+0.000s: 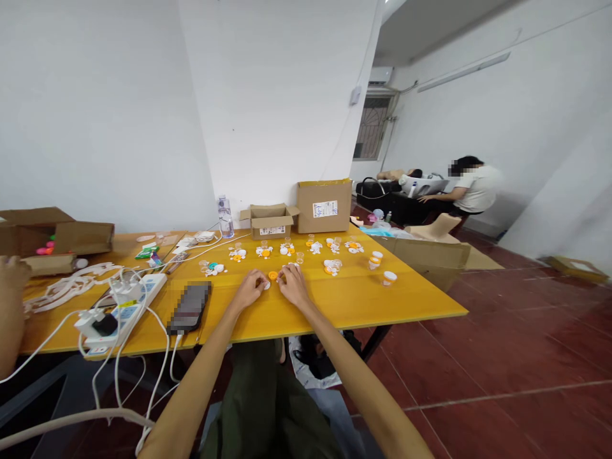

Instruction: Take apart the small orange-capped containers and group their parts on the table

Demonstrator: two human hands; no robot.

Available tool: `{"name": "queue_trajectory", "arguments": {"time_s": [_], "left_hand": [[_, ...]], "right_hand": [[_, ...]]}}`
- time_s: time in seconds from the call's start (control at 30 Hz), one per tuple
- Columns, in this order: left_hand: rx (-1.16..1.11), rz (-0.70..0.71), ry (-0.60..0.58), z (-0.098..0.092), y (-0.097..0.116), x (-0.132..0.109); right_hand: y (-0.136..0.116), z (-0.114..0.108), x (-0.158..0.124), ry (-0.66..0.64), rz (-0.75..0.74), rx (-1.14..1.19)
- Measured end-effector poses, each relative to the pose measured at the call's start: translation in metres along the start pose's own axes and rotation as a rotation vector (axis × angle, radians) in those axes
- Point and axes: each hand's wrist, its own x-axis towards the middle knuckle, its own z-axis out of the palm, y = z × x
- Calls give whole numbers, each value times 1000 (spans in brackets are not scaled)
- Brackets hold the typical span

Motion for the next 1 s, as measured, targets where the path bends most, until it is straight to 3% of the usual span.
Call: {"name": "queue_trajectory", "arguments": {"time_s": [0.37,0.7,1.0], "left_hand": [[-10,3,10,1,-1,1],[-41,14,16,-2,6,1],[-73,44,-32,-1,1,0]], "right_hand": [[-7,-6,1,-25,-56,32],[-24,-15,-2,-136,-170,61],[-24,-14,-3,-201,-207,73]]}}
